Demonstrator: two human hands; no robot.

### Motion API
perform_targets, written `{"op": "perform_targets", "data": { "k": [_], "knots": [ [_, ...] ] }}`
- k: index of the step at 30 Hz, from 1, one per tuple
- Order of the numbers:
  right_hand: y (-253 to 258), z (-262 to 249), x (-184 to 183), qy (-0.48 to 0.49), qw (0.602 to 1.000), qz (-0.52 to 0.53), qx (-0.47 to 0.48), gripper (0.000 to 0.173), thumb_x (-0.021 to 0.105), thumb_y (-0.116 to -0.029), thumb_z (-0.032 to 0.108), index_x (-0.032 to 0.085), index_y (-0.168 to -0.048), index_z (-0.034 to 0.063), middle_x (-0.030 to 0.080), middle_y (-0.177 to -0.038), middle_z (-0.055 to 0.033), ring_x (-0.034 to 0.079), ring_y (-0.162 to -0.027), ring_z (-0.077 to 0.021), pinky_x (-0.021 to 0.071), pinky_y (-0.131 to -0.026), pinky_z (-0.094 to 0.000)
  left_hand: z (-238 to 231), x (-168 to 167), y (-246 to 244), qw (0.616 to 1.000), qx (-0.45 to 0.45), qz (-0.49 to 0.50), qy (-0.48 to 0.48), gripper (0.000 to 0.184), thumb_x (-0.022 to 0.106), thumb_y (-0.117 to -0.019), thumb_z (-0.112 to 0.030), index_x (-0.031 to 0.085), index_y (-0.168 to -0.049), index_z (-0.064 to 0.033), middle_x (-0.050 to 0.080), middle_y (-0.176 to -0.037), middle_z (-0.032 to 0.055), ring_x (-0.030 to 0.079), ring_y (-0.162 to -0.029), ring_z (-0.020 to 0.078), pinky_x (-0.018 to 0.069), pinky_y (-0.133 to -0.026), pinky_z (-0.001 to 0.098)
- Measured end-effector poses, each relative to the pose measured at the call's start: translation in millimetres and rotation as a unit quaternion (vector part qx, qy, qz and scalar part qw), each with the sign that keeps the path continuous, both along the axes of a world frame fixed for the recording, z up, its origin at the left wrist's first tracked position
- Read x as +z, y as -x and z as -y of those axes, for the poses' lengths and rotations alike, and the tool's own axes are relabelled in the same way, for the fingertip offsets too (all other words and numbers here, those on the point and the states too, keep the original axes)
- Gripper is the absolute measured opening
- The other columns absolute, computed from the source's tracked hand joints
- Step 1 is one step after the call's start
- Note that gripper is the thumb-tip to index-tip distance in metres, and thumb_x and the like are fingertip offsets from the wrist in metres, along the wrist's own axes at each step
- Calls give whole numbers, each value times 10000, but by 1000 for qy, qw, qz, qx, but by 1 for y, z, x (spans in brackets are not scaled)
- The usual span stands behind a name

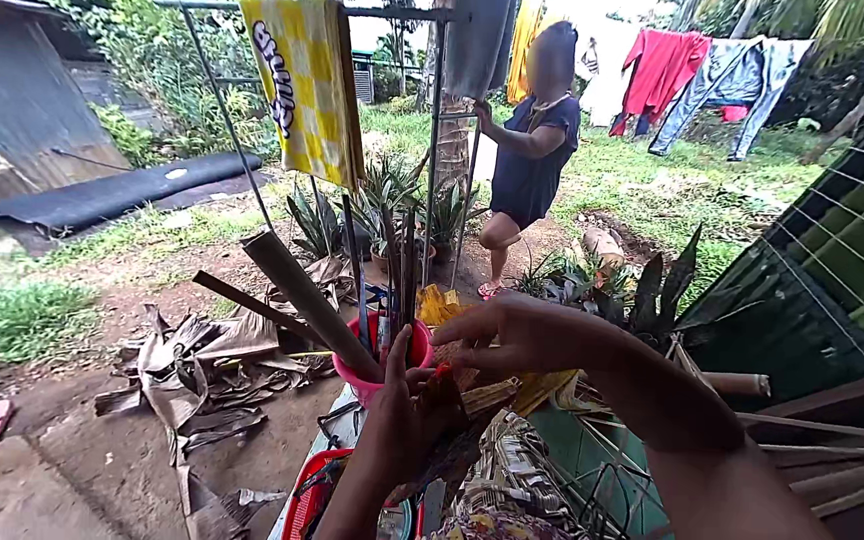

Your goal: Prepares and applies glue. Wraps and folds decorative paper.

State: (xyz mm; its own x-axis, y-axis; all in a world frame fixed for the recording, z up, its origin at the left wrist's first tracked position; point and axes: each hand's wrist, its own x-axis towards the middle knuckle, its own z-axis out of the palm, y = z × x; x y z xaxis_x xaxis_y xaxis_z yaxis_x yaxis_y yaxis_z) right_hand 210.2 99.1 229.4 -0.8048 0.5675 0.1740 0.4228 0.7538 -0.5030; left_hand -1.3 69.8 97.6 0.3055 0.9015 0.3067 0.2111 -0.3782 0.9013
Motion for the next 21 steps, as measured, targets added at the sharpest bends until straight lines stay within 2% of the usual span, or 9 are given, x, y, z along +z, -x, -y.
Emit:
{"op": "perform_targets", "data": {
  "k": [2,5,9,13,17,19,21],
  "knots": [
    [6,-4,-1,6,1000,13,-14,198,677,-991,168,761,-1134,60,748,-969,-40,696,-825,-43,591,-752,-217,-4,4,0,999,4,0,43,1161,888,-756,-119,108,-1616,-136,716,-1151,10,734,-981,126,637,-856,308],
    [15,-6,-9,3,999,51,-6,172,675,-990,156,776,-1093,62,736,-905,-46,666,-769,-52,562,-720,-221,-5,7,-1,998,11,-7,62,1177,894,-744,-111,109,-1618,-169,717,-1153,-2,732,-988,123,633,-864,312],
    [21,-8,-13,-22,996,84,18,159,644,-999,141,764,-1042,45,716,-944,-74,662,-828,-101,553,-765,-254,-2,4,-2,999,17,-9,45,1189,891,-726,-72,113,-1622,-157,725,-1131,1,735,-976,131,635,-853,323],
    [22,-11,-19,-29,996,69,44,153,635,-986,108,743,-1014,4,696,-936,-113,656,-834,-155,545,-774,-295,2,1,-3,999,31,-4,17,1179,890,-699,-40,152,-1615,-133,739,-1113,5,744,-954,134,638,-837,325],
    [21,-11,-24,-34,996,67,49,143,630,-977,87,739,-992,-5,685,-916,-115,638,-790,-155,534,-734,-289,4,1,-5,999,35,-12,17,1197,898,-692,-41,146,-1616,-152,738,-1129,-6,739,-979,125,634,-851,317],
    [21,-10,-24,-37,996,65,47,147,640,-971,96,743,-1009,-1,698,-942,-124,658,-820,-170,547,-750,-304,4,-2,-6,999,33,-4,13,1184,886,-698,-19,147,-1615,-136,739,-1137,9,743,-976,135,640,-844,324],
    [19,-6,-19,-31,996,70,35,237,650,-993,176,733,-1157,26,708,-1056,-133,674,-875,-181,558,-793,-317,3,-5,-6,999,33,-1,-2,1174,879,-704,-28,143,-1614,-116,738,-1127,16,738,-982,129,634,-840,319]
  ]
}}
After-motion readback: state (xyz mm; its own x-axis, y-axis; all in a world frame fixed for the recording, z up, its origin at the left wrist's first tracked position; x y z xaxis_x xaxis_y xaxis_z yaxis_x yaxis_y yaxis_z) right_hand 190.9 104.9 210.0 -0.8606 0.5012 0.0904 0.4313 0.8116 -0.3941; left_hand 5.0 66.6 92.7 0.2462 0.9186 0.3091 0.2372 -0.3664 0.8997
